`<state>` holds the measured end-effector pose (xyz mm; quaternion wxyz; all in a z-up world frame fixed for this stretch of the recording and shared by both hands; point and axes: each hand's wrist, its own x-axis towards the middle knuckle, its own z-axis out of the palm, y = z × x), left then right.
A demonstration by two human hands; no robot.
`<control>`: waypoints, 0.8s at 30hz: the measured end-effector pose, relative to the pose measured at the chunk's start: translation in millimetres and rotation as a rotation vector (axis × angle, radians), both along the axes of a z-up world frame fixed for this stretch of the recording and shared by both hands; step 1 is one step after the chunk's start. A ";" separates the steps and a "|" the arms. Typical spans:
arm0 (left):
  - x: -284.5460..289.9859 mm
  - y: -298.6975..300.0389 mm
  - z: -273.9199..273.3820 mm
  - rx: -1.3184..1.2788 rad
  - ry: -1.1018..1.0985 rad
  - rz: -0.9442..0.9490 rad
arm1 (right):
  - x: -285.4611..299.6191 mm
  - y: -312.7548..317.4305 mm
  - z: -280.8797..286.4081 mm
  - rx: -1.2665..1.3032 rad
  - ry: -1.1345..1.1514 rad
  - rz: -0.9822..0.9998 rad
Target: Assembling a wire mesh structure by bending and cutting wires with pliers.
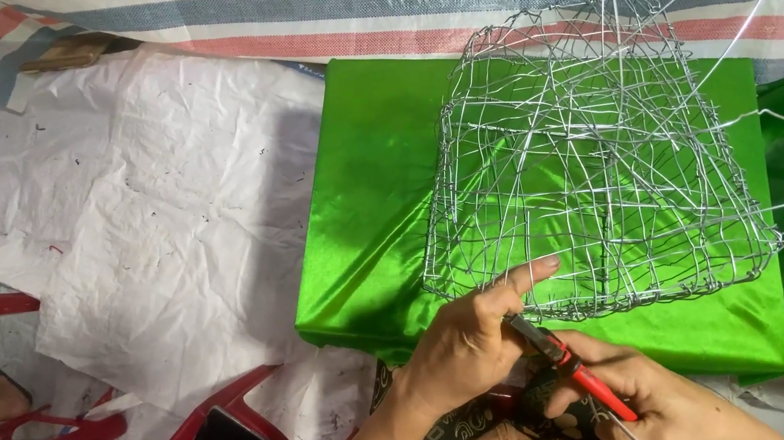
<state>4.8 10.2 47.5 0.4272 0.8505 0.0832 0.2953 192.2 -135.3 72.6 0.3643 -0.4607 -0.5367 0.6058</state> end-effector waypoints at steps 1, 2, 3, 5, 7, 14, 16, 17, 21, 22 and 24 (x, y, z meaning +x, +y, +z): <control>0.1 -0.4 -0.7 -0.001 0.000 -0.001 | -0.7 0.4 2.0 -0.001 0.000 -0.001; 0.4 -0.6 -1.3 0.018 -0.010 0.007 | -1.2 1.0 4.2 -0.017 -0.022 0.017; 0.4 -1.1 -1.9 0.036 -0.020 0.015 | -1.9 1.4 6.3 -0.032 -0.044 0.034; -1.0 -1.3 -0.5 0.019 -0.022 0.018 | -3.6 -0.6 3.8 -0.057 -0.018 0.021; -1.2 -2.3 -0.6 0.000 -0.024 0.021 | -5.1 -0.3 5.7 -0.083 0.008 0.006; -0.2 -2.2 -6.8 0.031 -0.015 0.029 | -9.4 6.3 17.8 -0.069 0.051 -0.038; -0.3 -3.0 -10.6 0.027 -0.022 0.028 | -8.2 4.5 15.0 -0.076 0.017 -0.041; -0.4 -3.4 -12.9 0.017 -0.023 0.026 | -7.8 3.8 13.1 -0.053 -0.011 -0.041; 0.0 -2.5 -11.7 0.019 -0.033 0.038 | -8.0 7.1 17.4 -0.023 -0.021 -0.028; -0.4 -2.9 -11.5 0.020 -0.033 0.037 | -7.9 7.0 17.3 -0.022 -0.021 -0.028; -1.2 -3.6 -11.5 -0.006 -0.033 0.061 | -7.7 6.8 16.9 -0.028 -0.010 0.020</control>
